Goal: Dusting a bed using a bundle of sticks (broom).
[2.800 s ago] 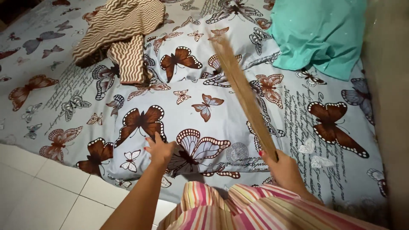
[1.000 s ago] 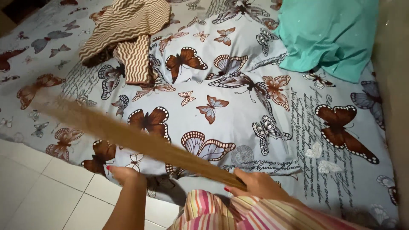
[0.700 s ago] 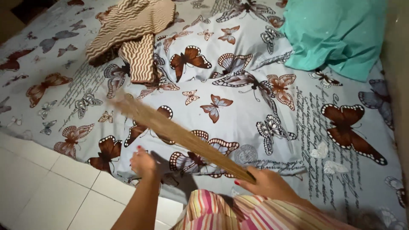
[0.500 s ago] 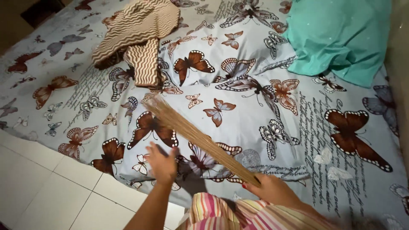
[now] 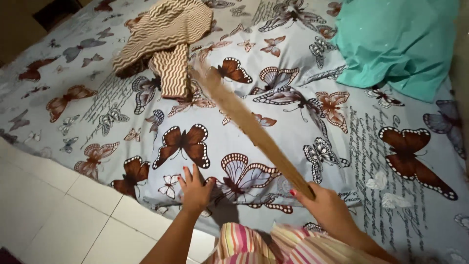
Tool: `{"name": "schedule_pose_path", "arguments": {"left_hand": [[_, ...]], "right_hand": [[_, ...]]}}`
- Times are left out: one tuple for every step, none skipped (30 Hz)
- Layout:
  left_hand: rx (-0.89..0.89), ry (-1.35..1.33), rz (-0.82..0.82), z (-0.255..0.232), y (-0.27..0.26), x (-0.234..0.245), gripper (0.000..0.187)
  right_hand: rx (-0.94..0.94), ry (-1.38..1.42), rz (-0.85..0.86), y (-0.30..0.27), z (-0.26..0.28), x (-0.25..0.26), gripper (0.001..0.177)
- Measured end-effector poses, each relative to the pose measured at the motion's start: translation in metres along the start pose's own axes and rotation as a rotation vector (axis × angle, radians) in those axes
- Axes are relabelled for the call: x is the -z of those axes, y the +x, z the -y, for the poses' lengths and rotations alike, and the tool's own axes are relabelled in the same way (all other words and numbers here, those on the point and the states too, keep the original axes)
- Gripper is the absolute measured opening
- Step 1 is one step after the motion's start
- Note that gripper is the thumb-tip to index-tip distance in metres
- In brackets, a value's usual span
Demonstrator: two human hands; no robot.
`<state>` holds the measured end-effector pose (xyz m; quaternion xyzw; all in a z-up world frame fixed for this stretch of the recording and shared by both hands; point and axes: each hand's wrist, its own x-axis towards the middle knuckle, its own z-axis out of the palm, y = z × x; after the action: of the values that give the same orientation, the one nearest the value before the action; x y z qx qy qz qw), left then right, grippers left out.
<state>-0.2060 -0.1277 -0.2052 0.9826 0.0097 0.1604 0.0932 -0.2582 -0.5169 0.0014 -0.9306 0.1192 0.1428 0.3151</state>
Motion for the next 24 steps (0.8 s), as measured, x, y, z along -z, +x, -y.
{"name": "schedule_pose_path", "arguments": {"left_hand": [[-0.005,0.000,-0.001,-0.006,0.007,0.008,0.082],[0.149,-0.162,0.130,-0.011,0.010,0.016,0.090],[0.305,-0.322,0.261,-0.016,0.013,0.024,0.098],[0.305,-0.317,0.270,-0.018,0.012,0.027,0.098],[0.332,-0.321,0.300,-0.020,0.010,0.031,0.097],[0.360,-0.325,0.321,-0.022,0.013,0.034,0.097],[0.359,-0.323,0.321,-0.019,0.014,0.033,0.097],[0.357,-0.336,0.321,-0.018,0.009,0.031,0.096],[0.355,-0.349,0.321,-0.016,0.004,0.030,0.096],[0.355,-0.354,0.317,-0.025,0.011,0.042,0.096],[0.380,-0.345,0.344,-0.032,0.019,0.056,0.095],[0.408,-0.334,0.373,-0.038,0.024,0.070,0.094],[0.411,-0.337,0.371,-0.043,0.027,0.072,0.094],[0.457,-0.298,0.414,-0.045,0.027,0.075,0.094],[0.503,-0.260,0.457,-0.046,0.028,0.079,0.095],[0.507,-0.259,0.452,-0.043,0.034,0.079,0.095],[0.494,-0.258,0.449,-0.039,0.040,0.079,0.096],[0.487,-0.254,0.447,-0.032,0.044,0.080,0.096],[0.496,-0.250,0.444,-0.020,0.048,0.083,0.096],[0.496,-0.270,0.457,-0.009,0.053,0.086,0.096],[0.496,-0.290,0.469,0.002,0.058,0.090,0.096],[0.493,-0.290,0.464,0.024,0.062,0.072,0.096],[0.457,-0.323,0.443,0.046,0.065,0.055,0.098],[0.418,-0.352,0.427,0.070,0.066,0.038,0.099]], "right_hand": [[-0.002,0.003,-0.004,0.003,-0.006,-0.004,0.045],[-0.007,0.023,-0.033,0.003,-0.014,-0.009,0.045],[-0.013,0.043,-0.062,0.004,-0.021,-0.016,0.046],[-0.020,0.046,-0.056,0.005,-0.033,-0.021,0.046],[-0.115,0.109,0.059,0.007,-0.044,-0.026,0.045],[-0.202,0.172,0.171,0.012,-0.053,-0.031,0.045],[-0.202,0.174,0.172,0.008,-0.040,-0.024,0.045],[-0.213,0.216,0.112,0.001,-0.029,-0.016,0.045],[-0.224,0.258,0.052,-0.005,-0.017,-0.009,0.046],[-0.220,0.255,0.047,-0.007,-0.010,-0.005,0.046],[-0.156,0.306,-0.027,-0.010,-0.002,-0.001,0.040],[-0.090,0.356,-0.096,-0.014,0.006,0.000,0.034],[-0.087,0.353,-0.096,-0.002,-0.018,-0.014,0.034],[-0.112,0.359,-0.040,0.010,-0.041,-0.031,0.033],[-0.137,0.365,0.016,0.022,-0.063,-0.047,0.033],[-0.131,0.364,0.019,0.029,-0.081,-0.055,0.033],[-0.220,0.290,0.053,0.036,-0.097,-0.062,0.031],[-0.308,0.213,0.090,0.043,-0.113,-0.073,0.029],[-0.301,0.210,0.098,0.039,-0.101,-0.068,0.029],[-0.356,0.271,0.030,0.036,-0.089,-0.063,0.031],[-0.411,0.331,-0.038,0.032,-0.077,-0.058,0.033],[-0.406,0.335,-0.042,0.039,-0.091,-0.065,0.033],[-0.326,0.314,-0.068,0.046,-0.104,-0.072,0.037],[-0.251,0.297,-0.093,0.049,-0.119,-0.083,0.041]]}}
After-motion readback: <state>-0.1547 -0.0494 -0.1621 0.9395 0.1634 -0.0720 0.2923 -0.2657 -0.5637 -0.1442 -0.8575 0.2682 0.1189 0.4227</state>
